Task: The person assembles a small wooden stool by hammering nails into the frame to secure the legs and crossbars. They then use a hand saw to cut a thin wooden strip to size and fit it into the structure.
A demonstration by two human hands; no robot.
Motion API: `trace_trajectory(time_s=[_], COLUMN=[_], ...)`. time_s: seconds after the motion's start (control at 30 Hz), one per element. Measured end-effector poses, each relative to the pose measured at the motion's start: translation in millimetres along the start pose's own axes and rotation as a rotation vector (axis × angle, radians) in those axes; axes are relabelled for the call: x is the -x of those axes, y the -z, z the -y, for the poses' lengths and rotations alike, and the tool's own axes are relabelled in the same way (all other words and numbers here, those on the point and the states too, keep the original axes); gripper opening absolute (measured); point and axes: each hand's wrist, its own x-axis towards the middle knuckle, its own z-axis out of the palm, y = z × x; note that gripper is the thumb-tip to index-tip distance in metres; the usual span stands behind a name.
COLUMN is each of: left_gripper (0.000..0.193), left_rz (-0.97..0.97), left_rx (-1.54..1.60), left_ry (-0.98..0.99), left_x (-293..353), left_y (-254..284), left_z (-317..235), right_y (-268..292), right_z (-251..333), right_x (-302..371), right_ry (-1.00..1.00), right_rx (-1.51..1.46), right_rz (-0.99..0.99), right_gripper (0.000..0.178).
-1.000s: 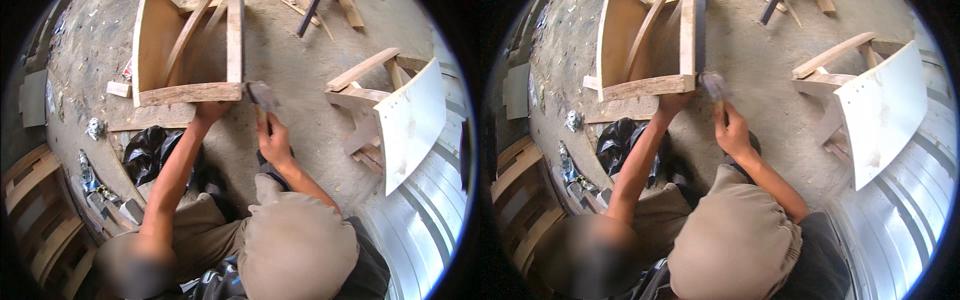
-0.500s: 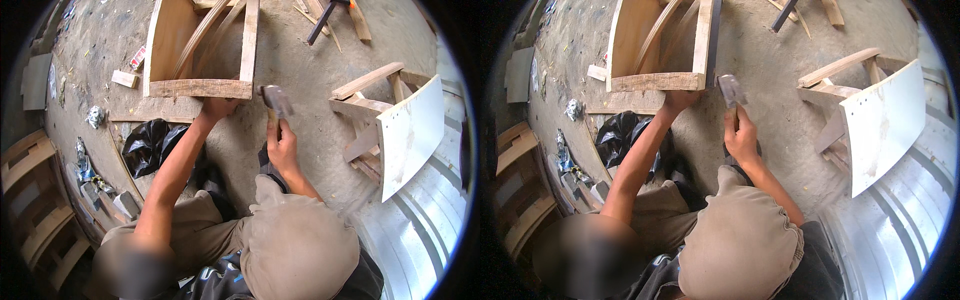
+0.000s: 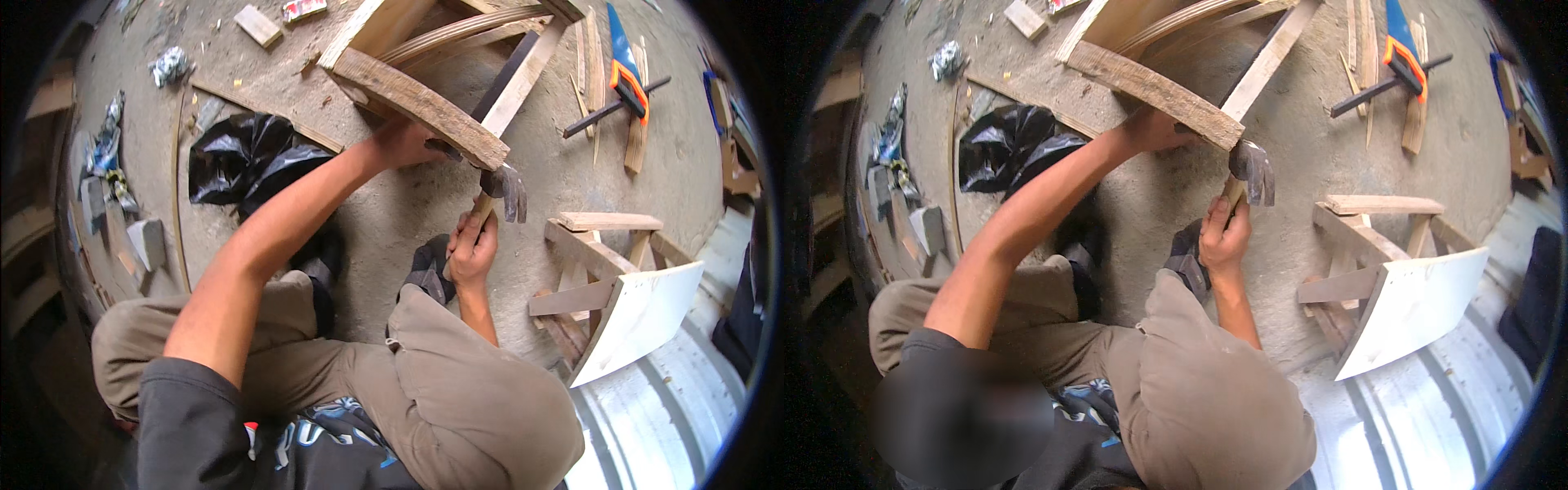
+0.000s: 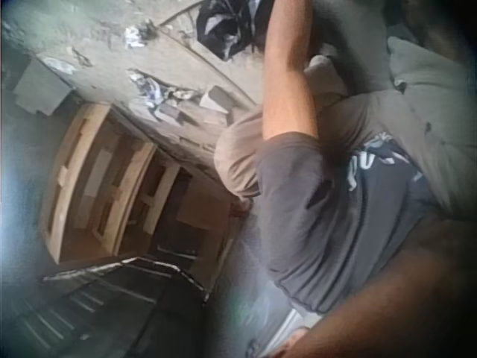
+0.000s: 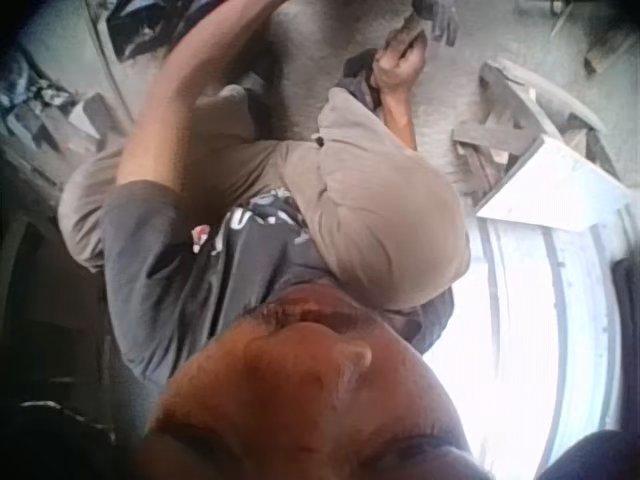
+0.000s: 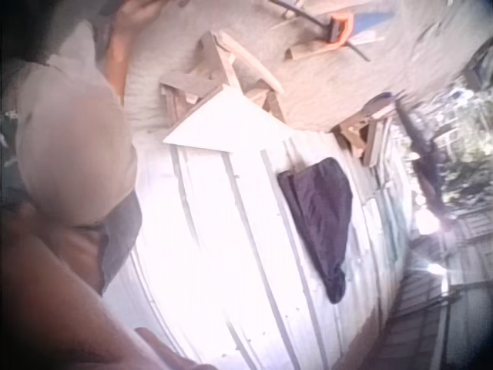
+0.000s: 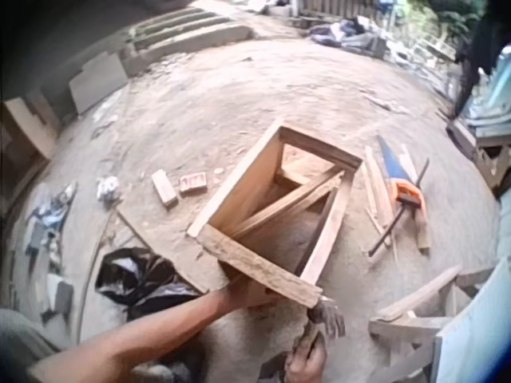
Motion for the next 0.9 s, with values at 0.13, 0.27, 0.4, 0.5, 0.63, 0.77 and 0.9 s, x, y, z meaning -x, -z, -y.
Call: trace_trajectory(time_s=[0.13, 0.27, 0.4, 0.5, 0.63, 0.77, 0.9], left_gripper=[0.054, 0.054, 0.055, 0.055, 0.052, 0.049, 0.050], left_rz=[-0.035, -0.033, 0.009, -0.025, -0.021, 0.005, -0.057], left_rx=[-0.046, 0.038, 0.091, -0.016, -0.044, 0.124, 0.089], left_ry=[0.007, 0.042, 0.074, -0.009, -0.016, 0.030, -0.012], left_x=[4.6, 5.5, 2.0, 5.0, 3.4, -1.5, 2.0], left_y=[-2.2, -7.4, -2.4, -6.9, -6.7, -2.7, -3.6], left_z=[3.0, 0.1, 1.5, 4.8, 2.9, -1.4, 2.0], right_y=[-13.2, -18.6, -10.9, -8.2, -9.3, -8.7, -18.6], right_z=[23.5, 11.1, -0.8, 10.8, 16.3, 0.8, 44.5], right_x=[-1.1, 1.5, -0.7, -10.3, -3.4, -12.1, -13.0], right_ry=[-0.093, -0.081, 0.015, 0.065, -0.076, -0.022, -0.151], right_rx=[0.010, 0.153, 0.249, 0.334, 0.103, 0.280, -0.062], right_rz=[-0.013, -0.048, -0.097, -0.073, -0.094, -0.081, -0.079], right_gripper=[0.035, 0.035, 0.033, 0.032, 0.036, 0.034, 0.032])
